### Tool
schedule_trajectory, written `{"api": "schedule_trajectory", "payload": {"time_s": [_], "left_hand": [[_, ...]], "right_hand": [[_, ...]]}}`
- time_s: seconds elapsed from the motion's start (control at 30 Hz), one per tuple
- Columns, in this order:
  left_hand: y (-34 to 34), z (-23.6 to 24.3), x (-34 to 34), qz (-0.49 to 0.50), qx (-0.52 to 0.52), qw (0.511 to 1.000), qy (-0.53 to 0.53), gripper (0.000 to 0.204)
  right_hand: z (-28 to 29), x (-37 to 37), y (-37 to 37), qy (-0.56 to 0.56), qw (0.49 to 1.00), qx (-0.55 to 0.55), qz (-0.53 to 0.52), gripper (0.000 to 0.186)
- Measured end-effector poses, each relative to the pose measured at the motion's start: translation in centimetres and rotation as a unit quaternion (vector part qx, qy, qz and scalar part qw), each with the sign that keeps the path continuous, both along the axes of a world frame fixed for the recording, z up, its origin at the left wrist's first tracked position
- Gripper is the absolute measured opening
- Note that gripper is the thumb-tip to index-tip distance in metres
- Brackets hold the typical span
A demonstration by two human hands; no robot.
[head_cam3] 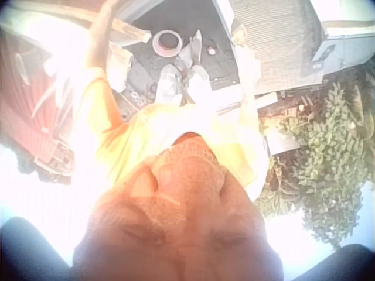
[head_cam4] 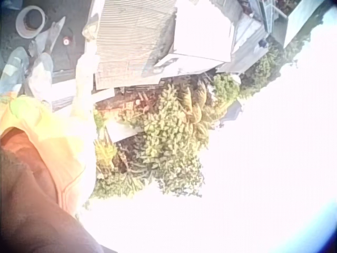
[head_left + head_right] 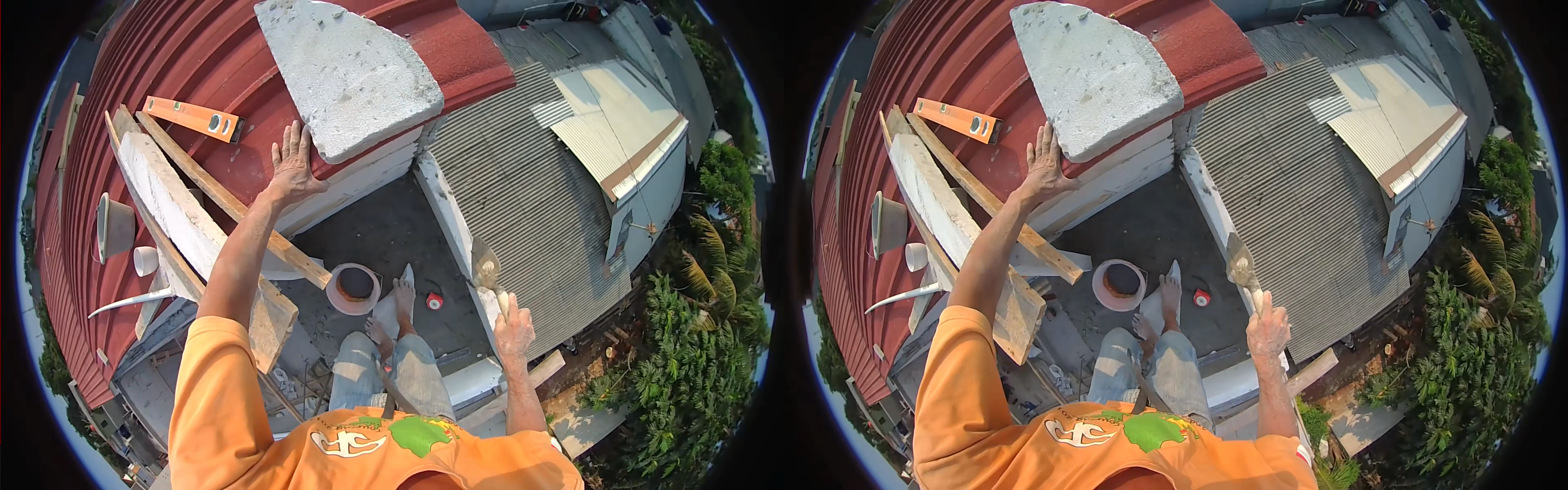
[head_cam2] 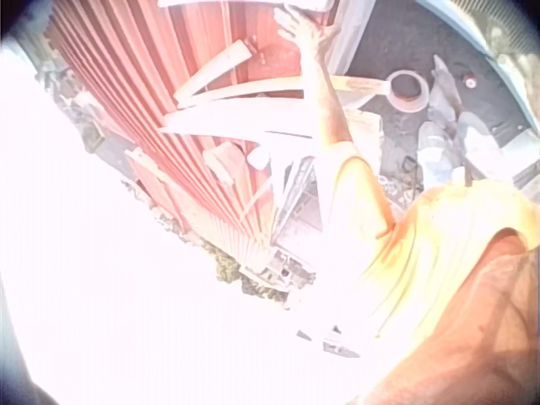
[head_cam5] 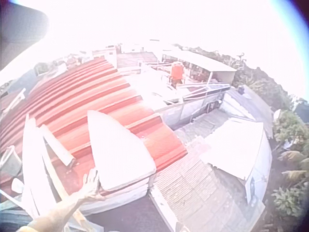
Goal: The person applies mortar to a wall edge with a trowel, handles stone blocks, and uses a spirit level to check the positioning on top of a roof structure.
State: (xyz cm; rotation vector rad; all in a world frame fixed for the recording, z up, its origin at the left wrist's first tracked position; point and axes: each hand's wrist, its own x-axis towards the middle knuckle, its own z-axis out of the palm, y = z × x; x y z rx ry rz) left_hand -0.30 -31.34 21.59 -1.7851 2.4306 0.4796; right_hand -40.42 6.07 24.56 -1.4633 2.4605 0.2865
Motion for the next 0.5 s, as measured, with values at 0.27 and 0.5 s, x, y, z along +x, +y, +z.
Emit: {"api": "schedule_trajectory", "payload": {"time_s": [0.27, 0.5], "left_hand": [[-0.5, 2.6, 0.6, -0.026, 0.059, 0.998, -0.015, 0.136], [3.9, 13.4, 3.1, -0.05, 0.055, 0.996, 0.058, 0.127]], "right_hand": [[-0.3, 1.0, 25.5, -0.08, 0.927, 0.32, -0.177, 0.031], [-3.7, 0.5, 33.2, -0.092, 0.901, 0.387, -0.172, 0.04]]}}
